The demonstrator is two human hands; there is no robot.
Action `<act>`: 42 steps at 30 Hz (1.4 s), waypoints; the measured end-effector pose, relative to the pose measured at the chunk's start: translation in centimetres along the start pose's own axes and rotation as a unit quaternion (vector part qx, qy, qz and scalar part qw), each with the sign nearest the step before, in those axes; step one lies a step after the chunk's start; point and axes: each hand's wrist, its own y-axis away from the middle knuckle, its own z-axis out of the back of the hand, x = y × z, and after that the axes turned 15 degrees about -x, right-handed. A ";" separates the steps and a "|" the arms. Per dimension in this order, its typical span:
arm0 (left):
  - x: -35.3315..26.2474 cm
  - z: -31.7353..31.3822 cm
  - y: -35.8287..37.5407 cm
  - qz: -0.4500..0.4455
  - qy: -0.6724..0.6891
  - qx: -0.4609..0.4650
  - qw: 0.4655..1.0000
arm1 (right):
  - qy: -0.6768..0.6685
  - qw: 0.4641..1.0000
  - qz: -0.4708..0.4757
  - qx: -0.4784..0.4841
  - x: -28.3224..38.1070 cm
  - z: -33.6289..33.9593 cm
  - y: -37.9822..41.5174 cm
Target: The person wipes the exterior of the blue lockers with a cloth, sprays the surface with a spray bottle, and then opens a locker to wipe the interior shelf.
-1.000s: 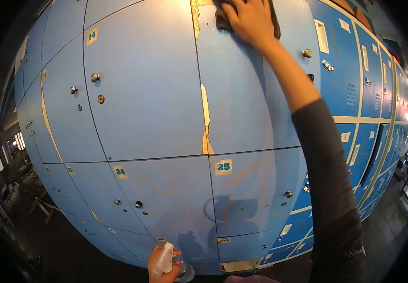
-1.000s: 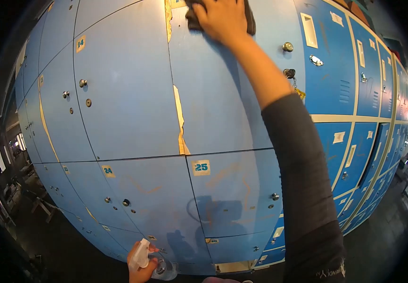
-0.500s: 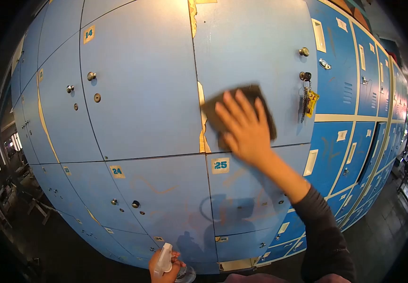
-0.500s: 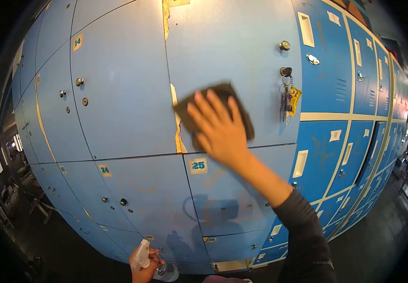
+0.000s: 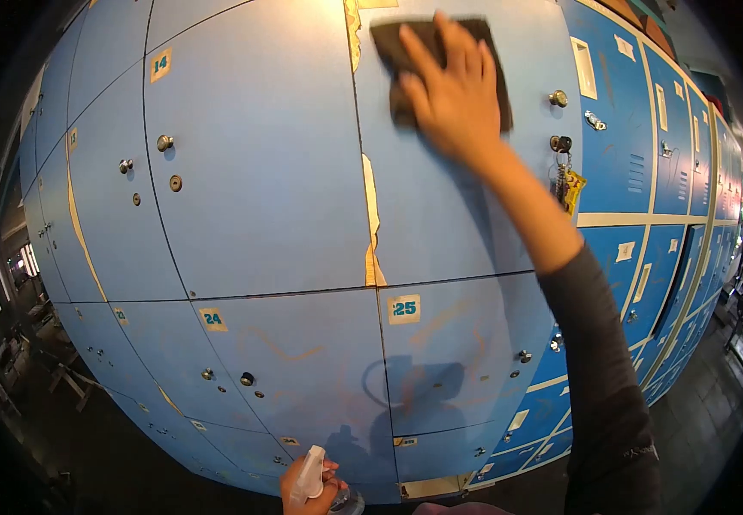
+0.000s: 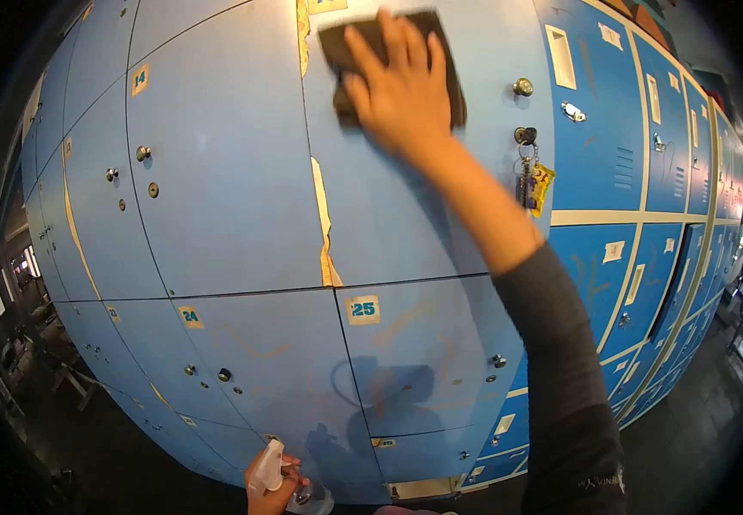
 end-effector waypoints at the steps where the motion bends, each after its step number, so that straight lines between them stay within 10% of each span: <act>1: 0.4 0.1 0.1 -0.012 -0.007 -0.002 1.000 | 0.021 0.999 -0.030 0.024 -0.5 -1.3 -2.1; 9: 1.3 1.2 0.8 -0.043 -0.001 -0.006 0.999 | 0.013 0.999 0.030 -0.031 -3.5 -6.5 -7.5; 23: -0.2 2.2 0.7 -0.101 -0.009 0.001 0.995 | -0.077 0.950 0.005 0.303 9.1 16.4 16.2; 29: -0.1 1.6 0.2 -0.170 -0.042 -0.018 0.984 | -0.065 0.970 0.012 0.236 5.9 10.9 9.3; 36: -0.1 1.4 0.9 -0.048 0.028 -0.003 0.998 | -0.026 1.000 -0.001 -0.003 -2.7 -3.4 -3.9; 42: 1.7 1.7 0.8 -0.067 -0.023 -0.002 0.997 | -0.047 0.996 -0.005 0.074 -2.7 -5.5 -9.7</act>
